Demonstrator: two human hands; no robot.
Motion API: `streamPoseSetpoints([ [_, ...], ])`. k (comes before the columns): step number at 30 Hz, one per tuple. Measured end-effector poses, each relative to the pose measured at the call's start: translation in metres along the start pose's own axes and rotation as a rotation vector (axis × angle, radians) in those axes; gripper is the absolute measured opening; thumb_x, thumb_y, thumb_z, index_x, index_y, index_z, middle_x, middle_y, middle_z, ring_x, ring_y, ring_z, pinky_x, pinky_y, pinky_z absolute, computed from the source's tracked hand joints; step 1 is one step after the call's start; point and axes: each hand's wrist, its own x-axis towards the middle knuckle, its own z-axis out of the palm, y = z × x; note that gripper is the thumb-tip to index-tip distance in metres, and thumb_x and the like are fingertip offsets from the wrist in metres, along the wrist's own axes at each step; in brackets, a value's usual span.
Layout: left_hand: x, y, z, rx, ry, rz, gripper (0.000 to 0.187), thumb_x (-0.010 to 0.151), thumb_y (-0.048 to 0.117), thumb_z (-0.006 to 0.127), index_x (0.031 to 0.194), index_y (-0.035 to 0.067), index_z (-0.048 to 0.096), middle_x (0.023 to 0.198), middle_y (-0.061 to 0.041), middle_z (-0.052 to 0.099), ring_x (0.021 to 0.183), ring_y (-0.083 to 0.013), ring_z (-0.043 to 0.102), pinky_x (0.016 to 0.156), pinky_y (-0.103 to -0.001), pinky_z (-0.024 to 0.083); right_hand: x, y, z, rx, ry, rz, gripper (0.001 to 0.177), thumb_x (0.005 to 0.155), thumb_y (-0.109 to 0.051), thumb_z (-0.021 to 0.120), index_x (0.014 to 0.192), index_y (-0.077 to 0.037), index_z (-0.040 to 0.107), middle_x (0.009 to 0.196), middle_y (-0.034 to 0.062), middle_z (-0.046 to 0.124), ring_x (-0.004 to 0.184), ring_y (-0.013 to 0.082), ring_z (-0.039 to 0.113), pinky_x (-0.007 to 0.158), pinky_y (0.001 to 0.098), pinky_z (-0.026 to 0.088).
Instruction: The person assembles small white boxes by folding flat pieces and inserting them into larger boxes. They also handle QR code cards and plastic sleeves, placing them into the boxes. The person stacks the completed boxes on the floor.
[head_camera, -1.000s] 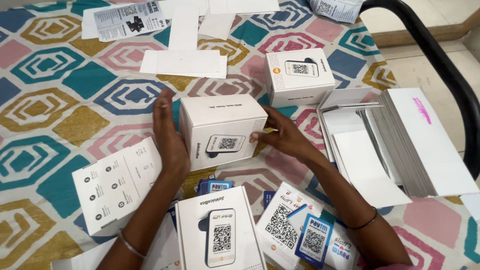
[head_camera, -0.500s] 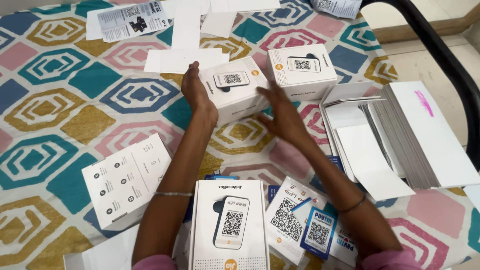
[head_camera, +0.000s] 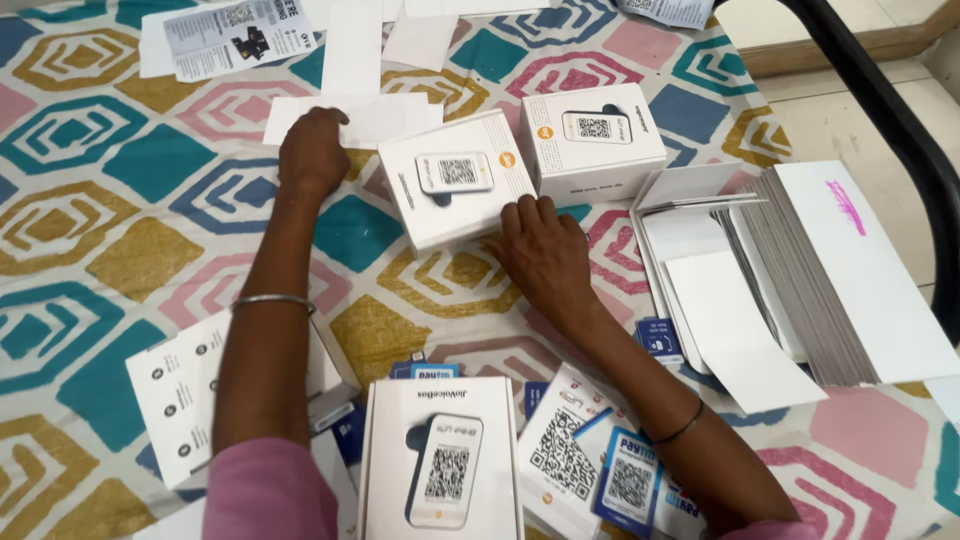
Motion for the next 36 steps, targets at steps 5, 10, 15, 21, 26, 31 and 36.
streamPoseSetpoints([
  [5, 0.050, 0.000, 0.010, 0.198, -0.076, 0.400, 0.090, 0.058, 0.011, 0.086, 0.141, 0.002, 0.051, 0.148, -0.023, 0.049, 0.138, -0.0368, 0.043, 0.113, -0.045, 0.033, -0.003, 0.002, 0.006, -0.002, 0.012, 0.015, 0.044, 0.086, -0.048, 0.078, 0.087, -0.009, 0.057, 0.084, 0.0045, 0.054, 0.080, 0.0203, 0.058, 0.058, 0.0335, 0.050],
  [10, 0.076, 0.037, 0.016, 0.490, -0.567, 0.152, 0.119, 0.063, 0.013, 0.091, 0.161, 0.017, 0.025, 0.161, -0.010, 0.037, 0.149, -0.0269, 0.032, 0.125, -0.052, 0.019, 0.003, 0.004, 0.010, 0.046, -0.001, 0.027, 0.042, 0.088, -0.045, 0.077, 0.087, -0.008, 0.057, 0.083, 0.0049, 0.054, 0.077, 0.0196, 0.058, 0.055, 0.0327, 0.051],
  [15, 0.069, 0.035, 0.002, 0.533, -0.562, 0.074, 0.110, 0.061, 0.024, 0.094, 0.155, 0.016, 0.038, 0.164, -0.012, 0.033, 0.154, -0.0311, 0.027, 0.127, -0.057, 0.019, 0.002, 0.005, 0.011, 0.058, 0.016, 0.037, 0.040, 0.090, -0.043, 0.076, 0.088, -0.008, 0.058, 0.084, 0.0052, 0.055, 0.074, 0.0193, 0.060, 0.054, 0.0324, 0.051],
  [21, 0.078, 0.033, 0.002, 0.552, -0.637, -0.009, 0.122, 0.060, 0.022, 0.097, 0.159, 0.021, 0.027, 0.161, -0.008, 0.038, 0.153, -0.0258, 0.031, 0.128, -0.053, 0.020, 0.003, 0.001, 0.007, 0.028, 0.055, 0.031, 0.032, 0.095, -0.037, 0.073, 0.089, -0.009, 0.058, 0.084, 0.0050, 0.056, 0.075, 0.0190, 0.063, 0.054, 0.0326, 0.052],
  [26, 0.073, 0.028, 0.012, 0.596, -0.504, 0.087, 0.104, 0.058, 0.021, 0.094, 0.150, 0.011, 0.045, 0.151, -0.012, 0.049, 0.140, -0.0285, 0.051, 0.119, -0.043, 0.040, 0.005, 0.004, 0.008, -0.007, 0.018, 0.023, 0.032, 0.096, -0.037, 0.071, 0.092, -0.007, 0.059, 0.086, 0.0056, 0.058, 0.072, 0.0177, 0.064, 0.052, 0.0319, 0.052],
  [31, 0.069, 0.014, 0.004, 0.586, -0.601, -0.152, 0.121, 0.052, 0.039, 0.098, 0.153, 0.009, 0.038, 0.148, -0.014, 0.048, 0.140, -0.0340, 0.047, 0.111, -0.048, 0.048, 0.006, 0.003, 0.009, 0.003, 0.008, 0.035, 0.031, 0.096, -0.036, 0.071, 0.098, -0.007, 0.060, 0.087, 0.0054, 0.058, 0.072, 0.0179, 0.064, 0.053, 0.0327, 0.053],
  [36, 0.032, -0.033, -0.026, 0.496, -0.606, -0.232, 0.138, 0.048, 0.056, 0.100, 0.155, 0.002, 0.032, 0.153, -0.024, 0.042, 0.141, -0.0416, 0.043, 0.117, -0.051, 0.040, 0.008, 0.003, 0.007, 0.036, 0.024, 0.032, 0.033, 0.094, -0.032, 0.072, 0.107, -0.004, 0.062, 0.094, 0.0075, 0.059, 0.072, 0.0191, 0.065, 0.051, 0.0326, 0.053],
])
